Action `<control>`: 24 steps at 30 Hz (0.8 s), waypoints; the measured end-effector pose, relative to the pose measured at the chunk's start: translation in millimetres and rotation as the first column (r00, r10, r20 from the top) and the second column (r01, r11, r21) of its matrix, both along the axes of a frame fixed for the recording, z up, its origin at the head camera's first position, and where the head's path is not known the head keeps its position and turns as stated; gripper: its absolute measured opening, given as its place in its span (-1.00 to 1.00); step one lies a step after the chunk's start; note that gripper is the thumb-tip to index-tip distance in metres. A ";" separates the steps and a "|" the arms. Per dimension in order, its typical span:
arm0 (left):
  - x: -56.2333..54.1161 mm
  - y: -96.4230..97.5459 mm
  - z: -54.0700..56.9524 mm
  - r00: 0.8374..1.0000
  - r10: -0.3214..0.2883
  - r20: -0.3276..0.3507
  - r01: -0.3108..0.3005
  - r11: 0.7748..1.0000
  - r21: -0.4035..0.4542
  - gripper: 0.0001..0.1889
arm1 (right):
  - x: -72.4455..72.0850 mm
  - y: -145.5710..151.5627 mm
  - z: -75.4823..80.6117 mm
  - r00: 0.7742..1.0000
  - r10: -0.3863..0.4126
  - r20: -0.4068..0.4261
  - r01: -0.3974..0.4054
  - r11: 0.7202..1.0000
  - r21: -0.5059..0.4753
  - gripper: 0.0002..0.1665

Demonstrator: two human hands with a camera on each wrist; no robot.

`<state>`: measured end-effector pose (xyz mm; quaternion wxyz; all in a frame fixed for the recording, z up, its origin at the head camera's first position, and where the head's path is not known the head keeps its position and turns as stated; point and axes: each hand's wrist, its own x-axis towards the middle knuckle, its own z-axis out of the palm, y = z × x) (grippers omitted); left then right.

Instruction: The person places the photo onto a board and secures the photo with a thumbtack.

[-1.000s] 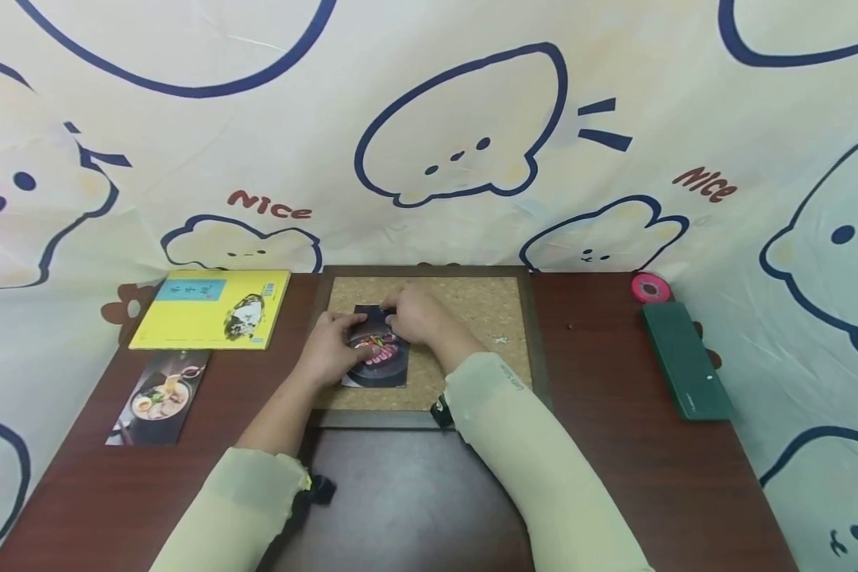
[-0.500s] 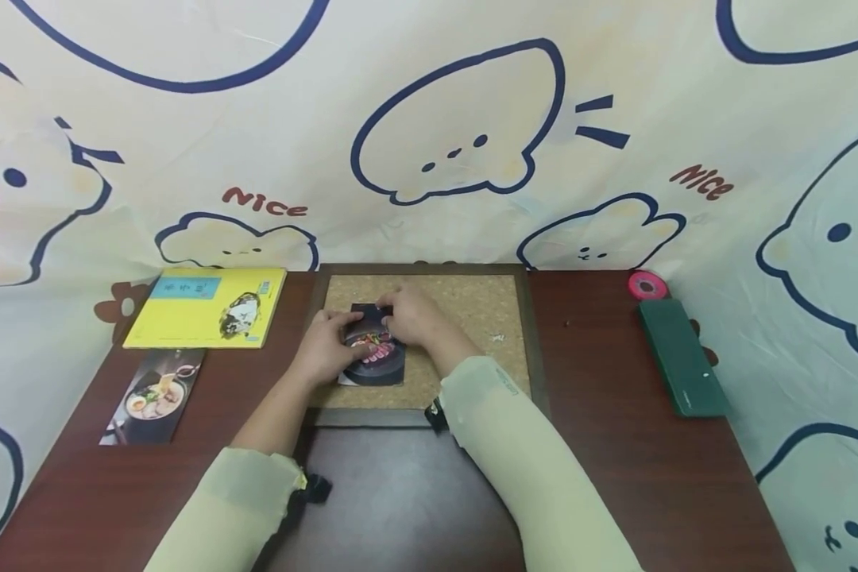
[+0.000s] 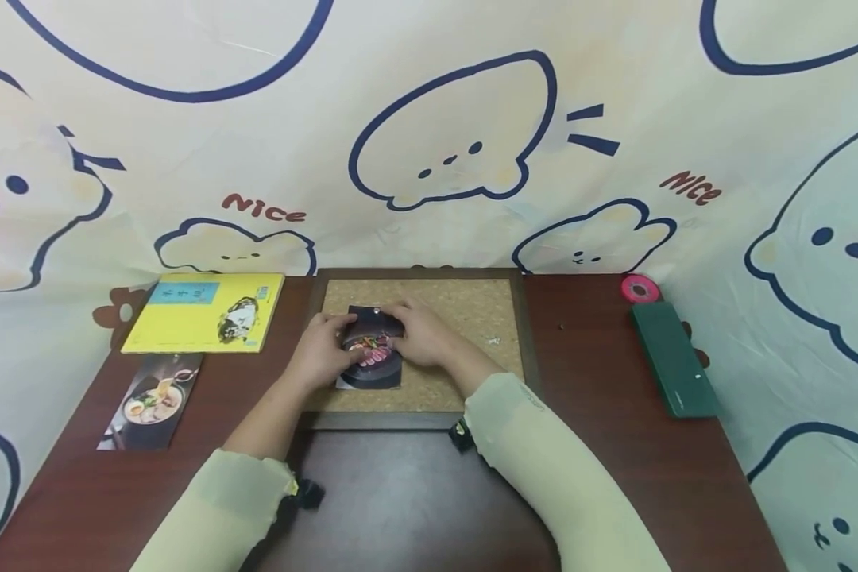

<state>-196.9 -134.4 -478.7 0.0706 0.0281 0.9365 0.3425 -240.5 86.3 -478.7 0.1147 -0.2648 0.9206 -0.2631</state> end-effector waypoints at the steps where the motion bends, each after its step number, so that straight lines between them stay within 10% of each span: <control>1: 0.0 0.4 -1.1 1.000 -0.005 -0.002 0.005 1.000 -0.001 -0.23 | 2.7 3.5 0.2 1.000 -0.008 0.011 0.008 1.000 -0.019 -0.19; 24: 48.8 -22.0 5.7 0.977 -0.036 -0.212 0.032 0.999 -0.024 -0.48 | 67.5 60.5 7.2 1.000 0.003 0.002 -0.003 0.996 -0.090 -0.24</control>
